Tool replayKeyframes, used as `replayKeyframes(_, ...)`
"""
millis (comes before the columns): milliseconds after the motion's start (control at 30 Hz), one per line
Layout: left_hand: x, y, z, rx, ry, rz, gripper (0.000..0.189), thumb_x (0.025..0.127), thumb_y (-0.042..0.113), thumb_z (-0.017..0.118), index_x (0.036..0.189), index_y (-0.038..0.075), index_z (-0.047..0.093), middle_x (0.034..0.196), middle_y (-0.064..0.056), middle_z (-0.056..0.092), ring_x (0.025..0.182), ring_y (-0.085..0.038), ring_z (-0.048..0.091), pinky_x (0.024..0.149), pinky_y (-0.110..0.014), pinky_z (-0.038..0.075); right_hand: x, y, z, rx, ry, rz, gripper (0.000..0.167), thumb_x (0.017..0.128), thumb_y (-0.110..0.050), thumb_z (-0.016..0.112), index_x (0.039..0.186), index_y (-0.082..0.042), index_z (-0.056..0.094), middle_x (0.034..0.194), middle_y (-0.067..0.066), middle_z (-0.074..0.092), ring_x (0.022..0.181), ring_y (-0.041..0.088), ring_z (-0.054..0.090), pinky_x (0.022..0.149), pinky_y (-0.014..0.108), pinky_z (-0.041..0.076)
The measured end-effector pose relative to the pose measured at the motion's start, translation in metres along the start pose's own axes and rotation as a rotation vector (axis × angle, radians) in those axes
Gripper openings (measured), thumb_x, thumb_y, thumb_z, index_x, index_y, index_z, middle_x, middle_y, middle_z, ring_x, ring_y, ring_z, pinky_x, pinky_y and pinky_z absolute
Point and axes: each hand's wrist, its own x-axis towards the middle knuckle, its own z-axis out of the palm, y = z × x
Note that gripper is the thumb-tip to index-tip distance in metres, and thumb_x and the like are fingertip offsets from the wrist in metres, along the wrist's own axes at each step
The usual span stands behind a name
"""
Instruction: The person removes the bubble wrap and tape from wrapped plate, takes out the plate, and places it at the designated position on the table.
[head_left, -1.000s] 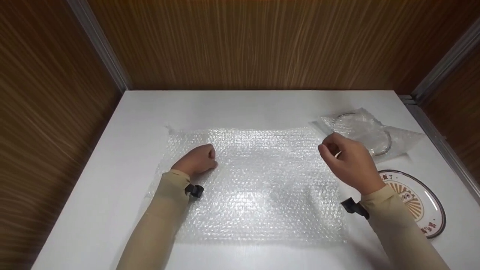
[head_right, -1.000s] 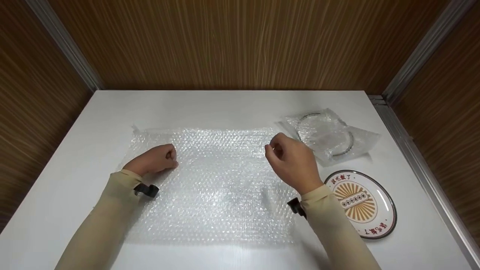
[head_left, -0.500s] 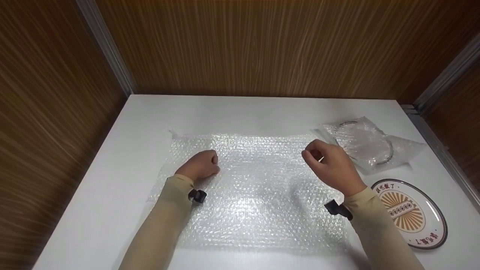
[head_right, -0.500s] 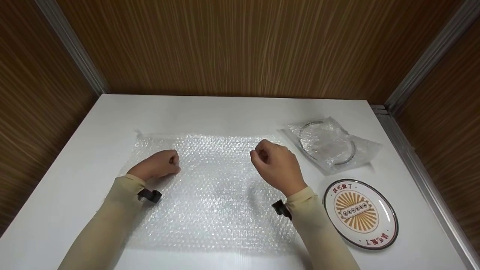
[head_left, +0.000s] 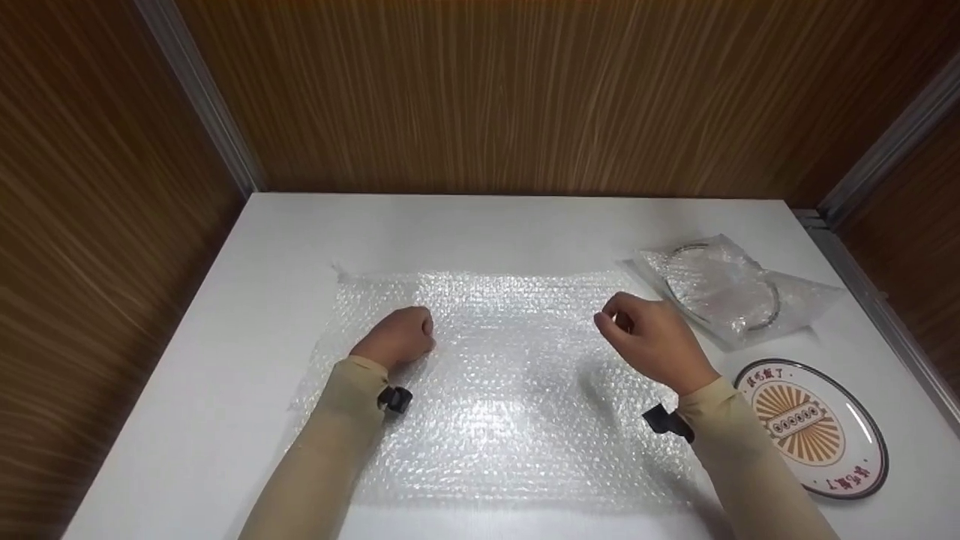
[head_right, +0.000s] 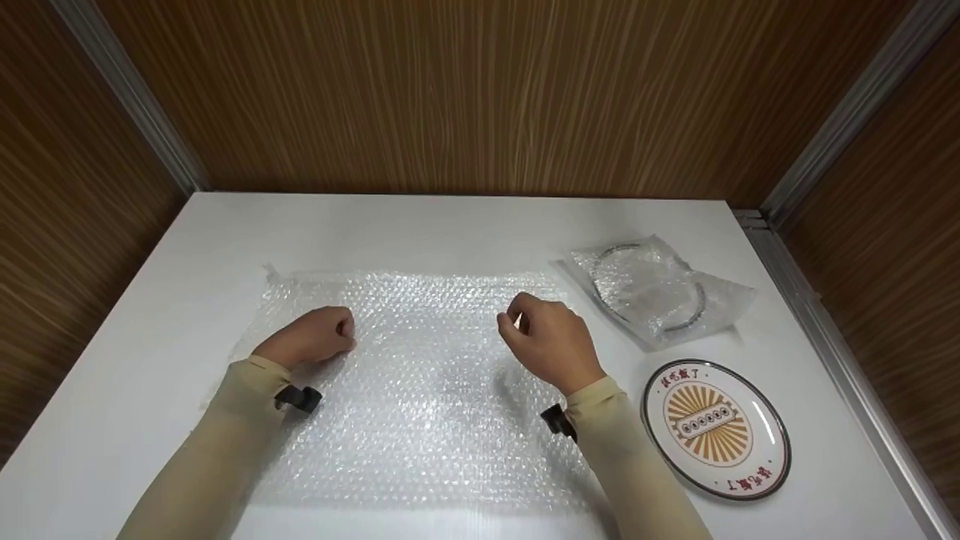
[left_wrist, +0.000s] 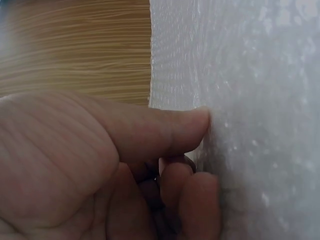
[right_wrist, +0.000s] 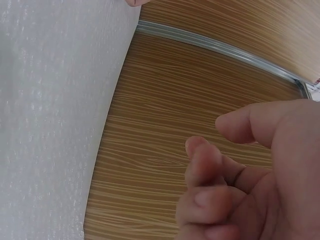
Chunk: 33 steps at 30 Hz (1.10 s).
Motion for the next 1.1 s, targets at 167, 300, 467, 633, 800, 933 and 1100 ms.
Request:
replayKeyframes(167, 0.007, 0.008, 0.005, 0.032, -0.024, -0.004, 0.020, 0.093, -0.001, 0.049, 0.079, 0.013, 0.045, 0.077, -0.003, 0.044, 0.069, -0.019, 0.043, 0.062, -0.033, 0.036, -0.004, 0.006, 0.001, -0.002, -0.018, 0.029, 0.015, 0.101, -0.022, 0.065, 0.089, -0.015, 0.070, 0.059, -0.008, 0.046, 0.052, 0.009, 0.040, 0.054, 0.031, 0.035)
replayKeyframes(300, 0.012, 0.011, 0.007, 0.074, -0.058, 0.004, 0.025, 0.098, 0.000, 0.044, 0.078, 0.014, 0.041, 0.075, -0.002, 0.040, 0.068, -0.018, 0.040, 0.062, -0.032, 0.035, -0.005, 0.009, 0.002, -0.009, -0.026, 0.044, 0.016, 0.101, -0.024, 0.065, 0.087, -0.016, 0.069, 0.057, -0.009, 0.041, 0.051, 0.008, 0.036, 0.052, 0.031, 0.033)
replayKeyframes(467, 0.015, 0.011, 0.004, 0.113, -0.054, 0.053, 0.028, 0.098, 0.001, 0.046, 0.074, 0.014, 0.039, 0.072, -0.001, 0.037, 0.066, -0.017, 0.038, 0.062, -0.031, 0.033, -0.002, 0.012, 0.005, -0.013, -0.031, 0.044, 0.017, 0.101, -0.022, 0.064, 0.085, -0.017, 0.068, 0.055, -0.010, 0.038, 0.050, 0.007, 0.032, 0.051, 0.030, 0.030)
replayKeyframes(633, 0.010, 0.000, 0.002, 0.038, -0.062, -0.008, 0.027, 0.089, -0.001, 0.057, 0.072, 0.014, 0.042, 0.070, 0.000, 0.041, 0.063, -0.016, 0.040, 0.058, -0.030, 0.034, -0.003, 0.011, 0.006, 0.007, -0.044, 0.046, 0.016, 0.101, -0.024, 0.064, 0.088, -0.017, 0.070, 0.058, -0.009, 0.043, 0.051, 0.008, 0.037, 0.052, 0.030, 0.033)
replayKeyframes(800, 0.005, -0.006, 0.001, -0.022, -0.038, -0.012, 0.020, 0.084, 0.000, 0.060, 0.076, 0.014, 0.047, 0.073, 0.000, 0.047, 0.067, -0.017, 0.044, 0.060, -0.031, 0.037, -0.003, 0.012, 0.006, -0.016, -0.015, 0.036, 0.016, 0.100, -0.022, 0.065, 0.086, -0.016, 0.068, 0.057, -0.008, 0.046, 0.050, 0.009, 0.039, 0.053, 0.030, 0.034)
replayKeyframes(933, 0.001, -0.006, -0.002, 0.018, -0.002, 0.019, 0.015, 0.086, 0.003, 0.059, 0.079, 0.013, 0.050, 0.077, -0.001, 0.050, 0.070, -0.018, 0.046, 0.062, -0.031, 0.038, 0.001, 0.015, 0.008, -0.077, -0.011, 0.009, 0.014, 0.098, -0.021, 0.066, 0.087, -0.013, 0.070, 0.058, -0.008, 0.050, 0.050, 0.009, 0.042, 0.053, 0.031, 0.037)
replayKeyframes(1100, -0.008, -0.003, -0.010, 0.070, 0.065, 0.049, 0.009, 0.092, 0.006, 0.053, 0.086, 0.012, 0.051, 0.080, -0.003, 0.050, 0.072, -0.020, 0.046, 0.064, -0.033, 0.038, 0.002, 0.019, 0.009, -0.105, -0.031, 0.025, 0.015, 0.098, -0.022, 0.067, 0.088, -0.012, 0.070, 0.060, -0.007, 0.054, 0.052, 0.011, 0.045, 0.055, 0.032, 0.039)
